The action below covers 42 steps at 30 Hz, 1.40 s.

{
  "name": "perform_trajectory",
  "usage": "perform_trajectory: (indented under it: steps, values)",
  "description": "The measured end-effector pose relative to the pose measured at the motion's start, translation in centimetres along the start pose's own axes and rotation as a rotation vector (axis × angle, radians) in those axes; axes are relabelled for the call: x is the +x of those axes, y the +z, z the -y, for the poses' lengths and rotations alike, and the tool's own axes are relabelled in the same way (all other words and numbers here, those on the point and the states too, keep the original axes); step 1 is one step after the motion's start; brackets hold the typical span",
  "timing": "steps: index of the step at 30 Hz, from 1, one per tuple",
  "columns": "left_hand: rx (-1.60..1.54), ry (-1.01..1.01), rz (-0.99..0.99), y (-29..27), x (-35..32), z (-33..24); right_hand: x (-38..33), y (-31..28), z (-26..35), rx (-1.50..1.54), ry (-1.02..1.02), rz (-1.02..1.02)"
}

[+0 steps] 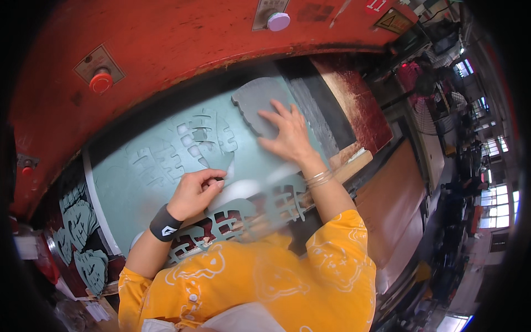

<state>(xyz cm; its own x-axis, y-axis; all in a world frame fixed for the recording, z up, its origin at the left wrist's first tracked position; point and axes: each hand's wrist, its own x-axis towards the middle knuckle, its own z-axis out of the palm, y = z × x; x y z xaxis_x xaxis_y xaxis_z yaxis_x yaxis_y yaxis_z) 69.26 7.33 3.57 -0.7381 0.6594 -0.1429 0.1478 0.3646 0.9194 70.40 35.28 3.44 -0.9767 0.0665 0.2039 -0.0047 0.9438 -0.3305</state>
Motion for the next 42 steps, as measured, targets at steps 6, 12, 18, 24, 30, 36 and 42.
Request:
perform_trajectory:
  steps: [6,12,18,24,30,36,42]
  values:
    - [-0.429,-0.197,-0.149,-0.7,-8.6,-0.2,0.5,-1.4,-2.7,0.458,0.023,-0.353]
    - [-0.076,-0.101,-0.494,4.1,-17.1,3.2,1.6,-2.8,-1.7,0.504,0.019,-0.939]
    - [0.503,0.153,-0.694,7.5,-16.7,5.9,5.9,-6.2,3.5,0.295,-0.077,-1.252]
    - [0.476,0.146,-0.791,7.6,-16.6,6.2,0.9,-5.3,1.3,0.372,-0.145,-1.176]
    - [0.545,0.104,-0.796,7.6,-16.0,7.1,-9.9,-2.8,-7.1,0.358,0.192,-0.754]
    - [0.619,0.123,-0.704,7.4,-15.7,7.2,-16.2,0.0,-10.0,0.029,0.296,-0.107]
    - [0.635,0.096,-0.708,7.2,-15.6,7.5,-16.4,-0.4,-9.4,0.077,0.296,-0.077]
